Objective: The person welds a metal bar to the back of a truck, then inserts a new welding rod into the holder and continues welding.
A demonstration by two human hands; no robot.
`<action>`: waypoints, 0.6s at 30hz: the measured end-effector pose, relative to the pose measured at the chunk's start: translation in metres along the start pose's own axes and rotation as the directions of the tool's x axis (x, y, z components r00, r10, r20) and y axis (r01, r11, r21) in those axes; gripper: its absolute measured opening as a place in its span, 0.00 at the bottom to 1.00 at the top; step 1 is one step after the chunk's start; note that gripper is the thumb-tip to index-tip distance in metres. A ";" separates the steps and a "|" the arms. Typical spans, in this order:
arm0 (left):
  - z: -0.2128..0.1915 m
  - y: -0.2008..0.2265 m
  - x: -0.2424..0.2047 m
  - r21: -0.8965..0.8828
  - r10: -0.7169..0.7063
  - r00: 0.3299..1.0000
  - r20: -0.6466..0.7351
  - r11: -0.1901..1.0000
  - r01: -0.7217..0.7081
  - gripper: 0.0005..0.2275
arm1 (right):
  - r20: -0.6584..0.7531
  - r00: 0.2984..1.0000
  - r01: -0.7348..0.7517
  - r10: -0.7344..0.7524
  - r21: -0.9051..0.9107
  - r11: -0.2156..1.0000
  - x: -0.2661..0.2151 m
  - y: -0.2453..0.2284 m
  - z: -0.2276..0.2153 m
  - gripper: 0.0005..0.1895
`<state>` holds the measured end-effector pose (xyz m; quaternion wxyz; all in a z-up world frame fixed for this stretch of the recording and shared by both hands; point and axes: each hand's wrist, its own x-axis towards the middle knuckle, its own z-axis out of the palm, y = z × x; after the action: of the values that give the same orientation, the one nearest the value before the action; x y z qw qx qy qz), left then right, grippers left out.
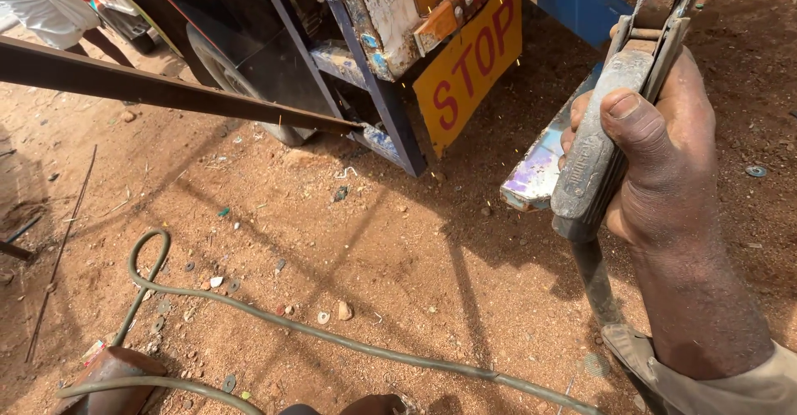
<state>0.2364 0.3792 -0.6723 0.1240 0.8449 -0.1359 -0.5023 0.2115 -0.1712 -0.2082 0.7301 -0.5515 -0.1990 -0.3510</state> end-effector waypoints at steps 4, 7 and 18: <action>-0.004 0.015 -0.011 0.036 -0.046 0.999 -0.006 0.998 0.047 0.19 | 0.004 0.997 -0.078 0.078 0.044 0.996 0.000 -0.008 0.004 0.46; -0.005 0.015 -0.009 0.035 -0.076 0.997 0.022 0.997 0.075 0.20 | 0.011 0.994 -0.113 0.112 0.071 0.991 -0.001 -0.007 0.003 0.47; -0.006 0.011 -0.009 0.064 -0.072 0.997 0.023 0.995 0.071 0.20 | 0.014 0.995 -0.095 0.094 0.094 0.991 0.000 -0.002 0.010 0.46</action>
<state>0.2368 0.3727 -0.6585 0.0777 0.8461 -0.1229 -0.5127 0.2110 -0.1617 -0.2038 0.7702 -0.5269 -0.1925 -0.3035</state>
